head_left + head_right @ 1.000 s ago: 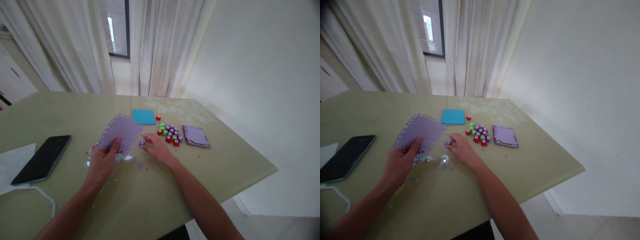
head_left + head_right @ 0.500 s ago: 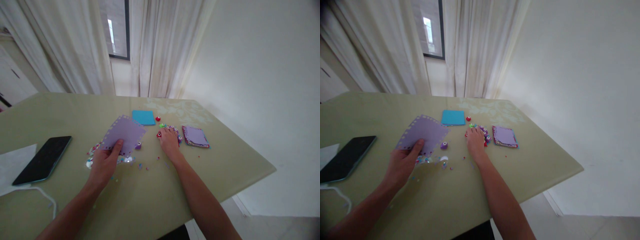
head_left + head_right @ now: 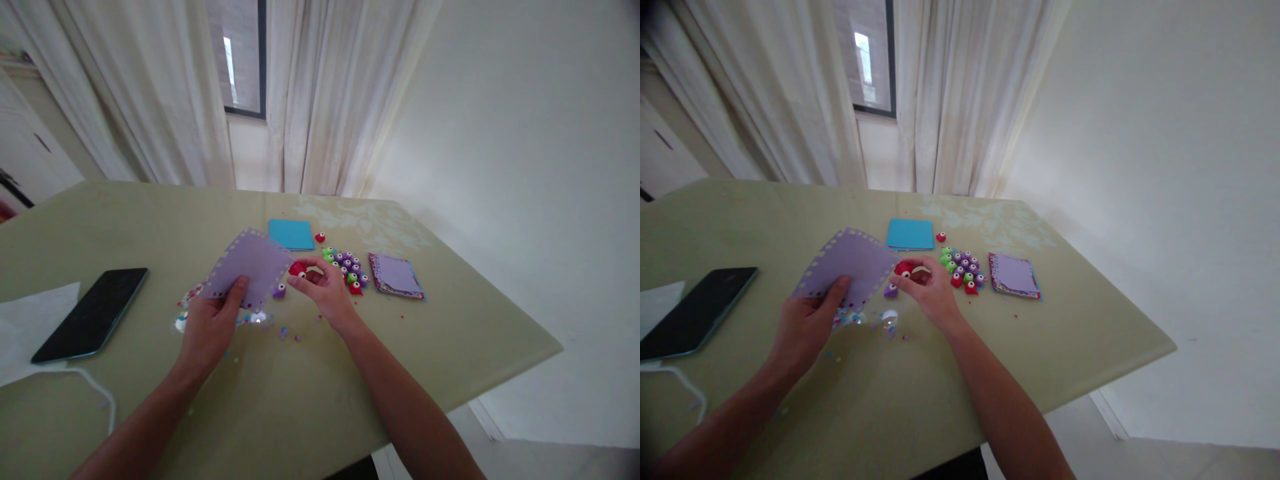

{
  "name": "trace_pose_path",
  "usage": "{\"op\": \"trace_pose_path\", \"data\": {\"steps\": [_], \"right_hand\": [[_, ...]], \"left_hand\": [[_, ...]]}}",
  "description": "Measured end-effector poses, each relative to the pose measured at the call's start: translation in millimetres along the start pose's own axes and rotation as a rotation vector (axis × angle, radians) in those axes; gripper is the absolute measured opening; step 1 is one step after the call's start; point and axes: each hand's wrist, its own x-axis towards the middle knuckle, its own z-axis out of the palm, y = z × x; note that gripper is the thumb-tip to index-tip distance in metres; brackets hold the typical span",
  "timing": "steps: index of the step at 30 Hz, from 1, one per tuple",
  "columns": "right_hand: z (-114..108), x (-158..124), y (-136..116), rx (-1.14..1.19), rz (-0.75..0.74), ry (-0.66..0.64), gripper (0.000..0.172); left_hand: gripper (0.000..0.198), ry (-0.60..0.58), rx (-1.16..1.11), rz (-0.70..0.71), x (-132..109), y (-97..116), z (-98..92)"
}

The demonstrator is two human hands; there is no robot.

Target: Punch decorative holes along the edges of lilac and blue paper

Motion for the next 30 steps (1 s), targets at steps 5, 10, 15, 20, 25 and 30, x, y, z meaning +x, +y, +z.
{"op": "trace_pose_path", "data": {"steps": [5,10,15,20,25,30], "right_hand": [[-0.6,1.6,2.2,-0.027,0.030,0.020,0.048],[-2.3,2.4,5.5,-0.043,0.012,0.032,0.050],[-2.0,2.3,4.0,-0.024,0.007,0.043,0.055],[-1.5,1.2,3.6,-0.017,0.043,-0.006,0.055],[-2.8,1.2,4.5,-0.067,0.009,-0.023,0.051],[-3.8,1.5,1.8,-0.117,-0.013,0.001,0.050]], "left_hand": [[0.038,0.004,-0.027,0.004,-0.2,4.3,0.9],[0.038,-0.004,0.001,0.014,0.1,3.2,1.6],[0.039,-0.020,0.022,0.021,0.0,-3.0,1.7],[0.040,-0.008,0.016,0.025,0.2,-3.4,2.6],[0.038,0.001,0.019,0.027,-0.1,-0.4,1.4],[0.039,0.017,0.028,0.036,0.3,-2.4,-0.2]]}}
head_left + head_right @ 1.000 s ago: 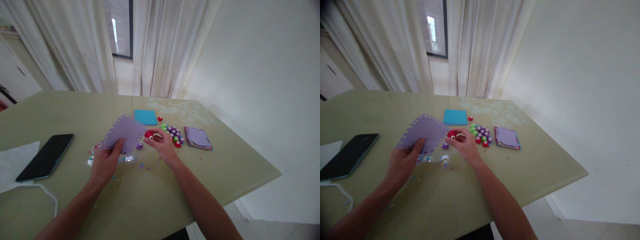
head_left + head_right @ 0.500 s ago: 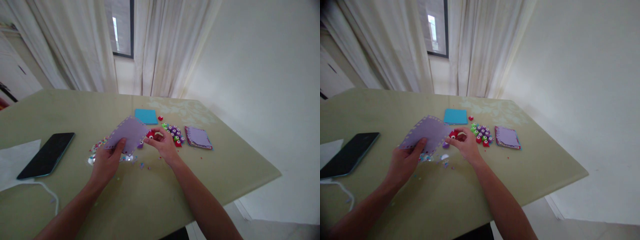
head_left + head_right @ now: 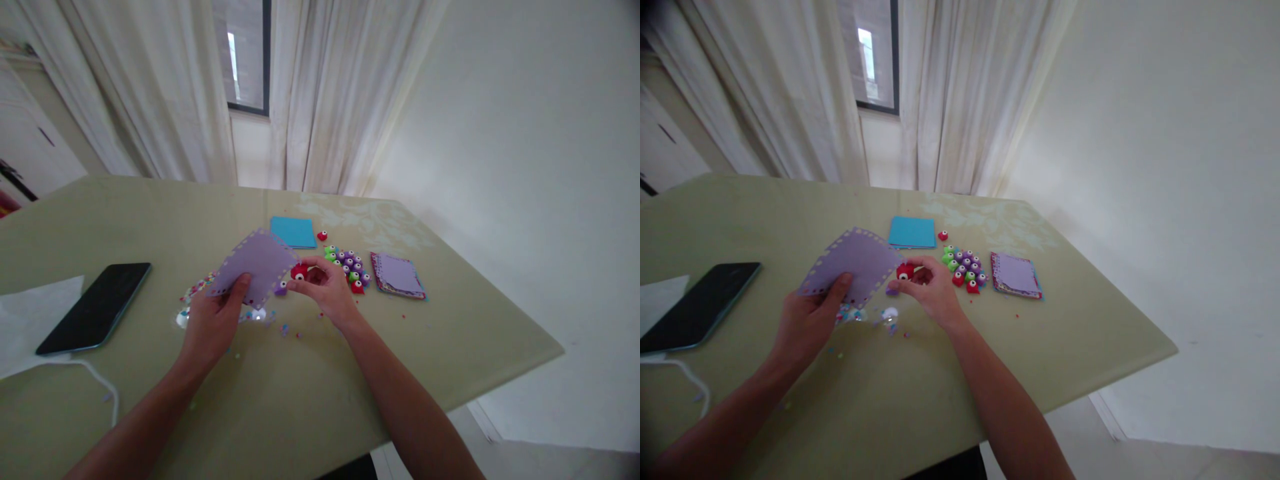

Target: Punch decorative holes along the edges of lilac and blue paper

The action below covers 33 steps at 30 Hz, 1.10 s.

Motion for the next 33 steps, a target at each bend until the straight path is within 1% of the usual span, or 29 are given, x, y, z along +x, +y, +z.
{"op": "trace_pose_path", "data": {"steps": [3,7,14,19,25,29,33], "right_hand": [[0.7,-1.1,-1.6,-0.032,-0.012,0.005,0.050],[1.7,-2.1,-2.4,-0.015,-0.013,-0.014,0.048],[0.2,0.3,-0.2,-0.029,-0.031,-0.017,0.052],[0.7,1.0,2.6,-0.027,-0.019,-0.029,0.051],[0.9,0.7,4.1,-0.033,0.001,-0.027,0.054],[1.4,0.7,3.1,0.060,0.043,-0.039,0.053],[2.9,-0.1,-0.4,0.179,0.090,-0.050,0.048]], "left_hand": [[0.039,-0.001,0.001,0.003,0.6,-1.2,0.5],[0.039,-0.015,-0.002,0.008,0.9,-1.0,0.6],[0.040,-0.002,-0.004,0.001,1.3,-1.9,1.4],[0.038,0.005,-0.030,0.020,0.9,-2.7,3.1],[0.039,-0.020,-0.020,0.009,0.5,-2.5,2.5],[0.040,-0.016,-0.027,0.017,0.5,-5.7,2.4],[0.043,-0.015,-0.006,0.017,0.0,-8.0,3.2]]}}
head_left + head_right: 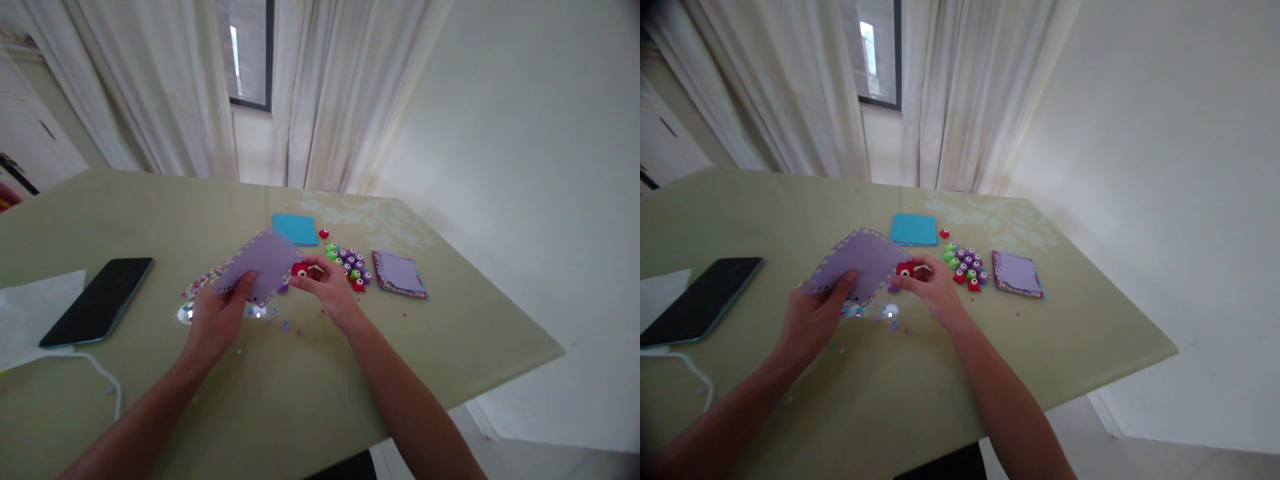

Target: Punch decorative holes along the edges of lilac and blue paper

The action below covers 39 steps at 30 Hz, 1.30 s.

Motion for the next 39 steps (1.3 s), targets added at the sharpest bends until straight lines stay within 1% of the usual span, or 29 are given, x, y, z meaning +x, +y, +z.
{"op": "trace_pose_path", "data": {"steps": [4,9,15,24,29,34,39], "right_hand": [[1.9,-0.5,-2.5,0.049,-0.017,0.024,0.046],[0.8,1.9,-0.4,0.069,-0.046,0.073,0.043],[-1.8,3.1,2.0,0.054,-0.049,0.038,0.039],[-3.7,3.7,2.7,0.060,-0.027,0.038,0.045],[-3.3,2.3,-0.9,0.074,-0.007,0.057,0.045],[-2.2,0.9,-4.5,0.072,0.015,0.062,0.045],[-0.1,-0.7,-5.7,0.125,0.028,0.070,0.042]], "left_hand": [[0.043,-0.002,0.009,0.003,-0.2,0.4,1.4],[0.044,-0.034,0.001,0.021,0.3,-3.0,2.4],[0.047,-0.027,0.013,0.048,0.6,-3.4,3.2],[0.045,-0.061,-0.020,0.048,-0.7,-5.1,5.5],[0.041,-0.093,-0.036,0.037,-1.3,-5.1,6.1],[0.043,-0.091,-0.029,0.031,-2.6,-5.2,6.6],[0.043,-0.079,-0.052,-0.011,-2.0,2.0,5.6]]}}
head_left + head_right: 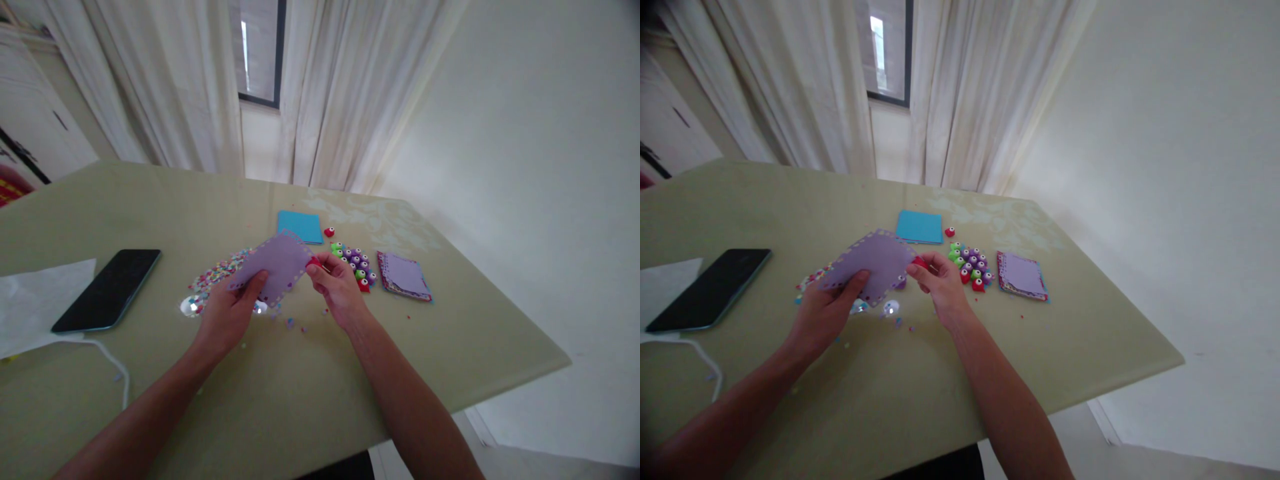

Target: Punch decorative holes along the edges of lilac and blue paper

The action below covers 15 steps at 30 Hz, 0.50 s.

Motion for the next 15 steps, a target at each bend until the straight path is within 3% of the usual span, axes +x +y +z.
{"op": "trace_pose_path", "data": {"steps": [6,15], "right_hand": [[-9.8,2.7,-2.5,-0.071,0.061,-0.093,0.045],[-29.2,7.0,-7.7,-0.276,-0.009,-0.193,0.035]], "left_hand": [[0.042,0.055,-0.058,-0.069,1.7,12.2,-2.9],[0.044,0.069,-0.082,-0.107,2.6,7.0,-5.2]]}}
